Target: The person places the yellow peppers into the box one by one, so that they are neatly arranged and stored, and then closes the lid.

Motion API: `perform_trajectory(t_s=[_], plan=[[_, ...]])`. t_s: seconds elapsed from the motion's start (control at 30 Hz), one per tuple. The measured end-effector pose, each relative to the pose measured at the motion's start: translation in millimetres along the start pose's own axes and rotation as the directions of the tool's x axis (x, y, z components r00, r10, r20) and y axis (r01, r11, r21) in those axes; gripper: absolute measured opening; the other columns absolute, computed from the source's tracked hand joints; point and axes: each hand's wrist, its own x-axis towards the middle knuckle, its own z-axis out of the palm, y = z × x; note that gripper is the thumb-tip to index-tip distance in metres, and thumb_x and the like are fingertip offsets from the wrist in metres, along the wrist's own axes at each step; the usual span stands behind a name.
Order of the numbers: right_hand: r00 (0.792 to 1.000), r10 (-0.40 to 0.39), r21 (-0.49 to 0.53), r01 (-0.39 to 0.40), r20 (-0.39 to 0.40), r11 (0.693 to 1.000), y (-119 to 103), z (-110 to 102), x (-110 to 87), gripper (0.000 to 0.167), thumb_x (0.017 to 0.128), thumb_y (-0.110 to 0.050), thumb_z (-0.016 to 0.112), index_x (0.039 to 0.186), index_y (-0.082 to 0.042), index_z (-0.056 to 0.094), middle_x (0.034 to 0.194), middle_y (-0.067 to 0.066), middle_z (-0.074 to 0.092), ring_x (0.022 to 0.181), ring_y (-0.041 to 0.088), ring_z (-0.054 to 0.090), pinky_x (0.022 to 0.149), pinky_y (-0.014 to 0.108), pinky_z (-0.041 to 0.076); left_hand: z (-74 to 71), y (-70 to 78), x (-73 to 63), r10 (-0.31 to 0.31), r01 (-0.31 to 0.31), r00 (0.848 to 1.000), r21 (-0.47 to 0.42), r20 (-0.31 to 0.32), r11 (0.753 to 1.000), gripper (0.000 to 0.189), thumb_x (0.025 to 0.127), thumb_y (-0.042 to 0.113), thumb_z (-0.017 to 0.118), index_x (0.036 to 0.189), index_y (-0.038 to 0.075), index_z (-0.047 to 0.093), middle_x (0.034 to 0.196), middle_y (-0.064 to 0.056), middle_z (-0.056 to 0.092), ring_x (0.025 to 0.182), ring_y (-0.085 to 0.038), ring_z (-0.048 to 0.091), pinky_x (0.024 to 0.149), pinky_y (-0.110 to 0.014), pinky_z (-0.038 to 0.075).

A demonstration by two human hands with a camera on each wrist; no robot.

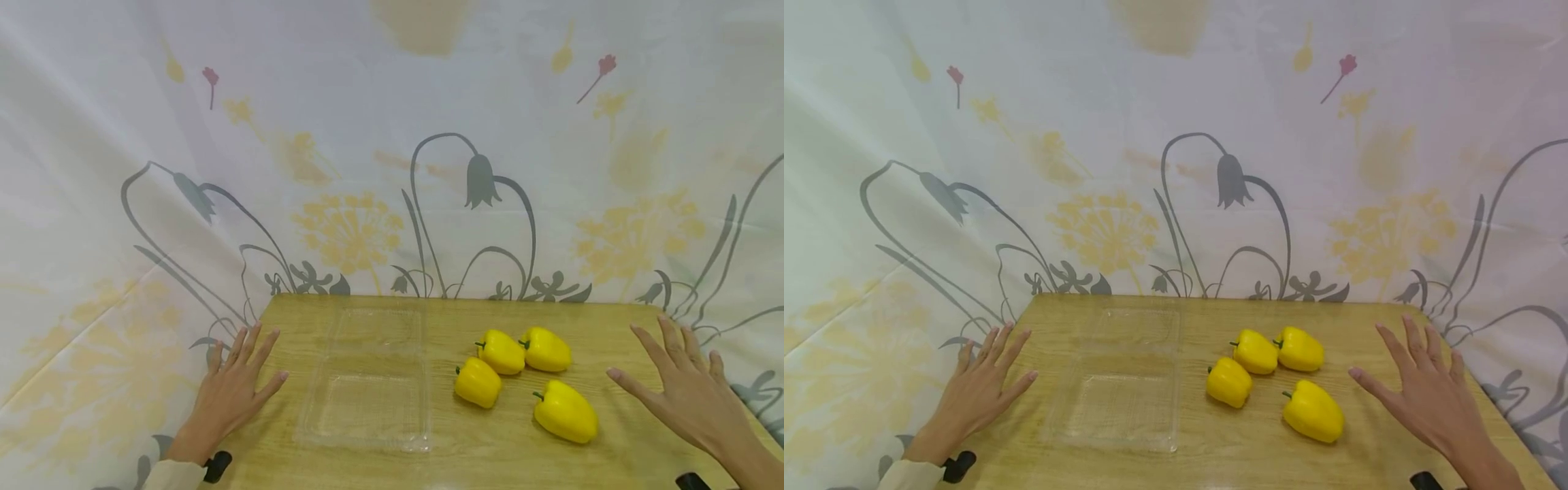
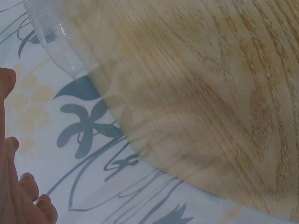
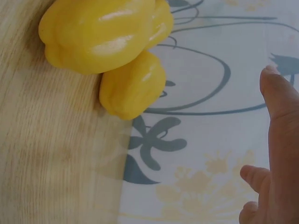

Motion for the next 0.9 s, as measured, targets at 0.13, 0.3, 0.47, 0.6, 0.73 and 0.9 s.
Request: perform_trajectory(t_s=[0.13,0.3,0.47,0.6,0.73,0.9], plan=[[1.000,0.013,-0.008,-0.013,0.006,1.000,1.3,-2.8,1.2,0.102,0.097,-0.061,0.060,0.166,-0.009,0.005,0.165,0.025,-0.022,0.145,0.061,-0.016,0.101,0.084,-0.013,1.9,3.5,1.4,0.008,-0.007,1.000,-0.021,0.019,1.000,0.080,0.102,0.059,0.054,0.166,0.024,0.022,0.171,-0.016,0.014,0.151,-0.045,0.023,0.117,-0.072,0.014],[0.999,0.031,-0.007,-0.031,0.015,0.999,0.7,-3.5,1.6,0.102,0.098,-0.062,0.059,0.166,-0.010,0.004,0.165,0.025,-0.023,0.144,0.059,-0.019,0.101,0.080,-0.020,4.8,6.0,3.1,0.022,-0.022,1.000,-0.011,0.014,1.000,0.079,0.101,0.059,0.054,0.165,0.021,0.028,0.169,-0.017,0.018,0.151,-0.044,0.026,0.118,-0.069,0.015],[1.000,0.018,-0.006,-0.018,0.010,1.000,-0.1,0.0,-1.8,0.102,0.097,-0.061,0.060,0.166,-0.011,0.006,0.166,0.025,-0.020,0.146,0.058,-0.018,0.102,0.080,-0.019,6.4,4.5,2.1,0.021,-0.020,1.000,-0.009,0.016,1.000,0.078,0.101,0.059,0.055,0.164,0.019,0.032,0.169,-0.018,0.019,0.152,-0.042,0.024,0.119,-0.068,0.014],[1.000,0.016,0.003,-0.016,0.013,1.000,-0.2,2.2,-2.9,0.101,0.097,-0.061,0.061,0.166,-0.009,0.008,0.166,0.025,-0.020,0.145,0.059,-0.017,0.101,0.081,-0.019,7.3,3.7,0.7,0.021,-0.021,1.000,-0.021,0.012,1.000,0.079,0.101,0.058,0.056,0.165,0.021,0.028,0.169,-0.017,0.019,0.152,-0.042,0.023,0.119,-0.068,0.014],[1.000,0.006,0.005,-0.007,0.002,1.000,-1.3,1.1,0.2,0.100,0.097,-0.061,0.061,0.166,-0.009,0.010,0.167,0.026,-0.016,0.147,0.059,-0.014,0.101,0.081,-0.019,7.3,3.2,-1.0,0.020,-0.020,1.000,-0.038,0.012,0.999,0.080,0.101,0.056,0.057,0.166,0.024,0.023,0.170,-0.017,0.018,0.152,-0.043,0.023,0.119,-0.069,0.014],[1.000,-0.012,-0.003,0.012,-0.007,1.000,-4.3,-1.4,5.6,0.100,0.097,-0.060,0.061,0.166,-0.009,0.010,0.168,0.024,-0.016,0.148,0.057,-0.013,0.103,0.082,-0.016,6.4,2.1,-2.6,0.010,-0.010,1.000,-0.033,0.017,0.999,0.081,0.101,0.058,0.055,0.167,0.025,0.020,0.171,-0.015,0.014,0.153,-0.042,0.022,0.118,-0.071,0.013]])
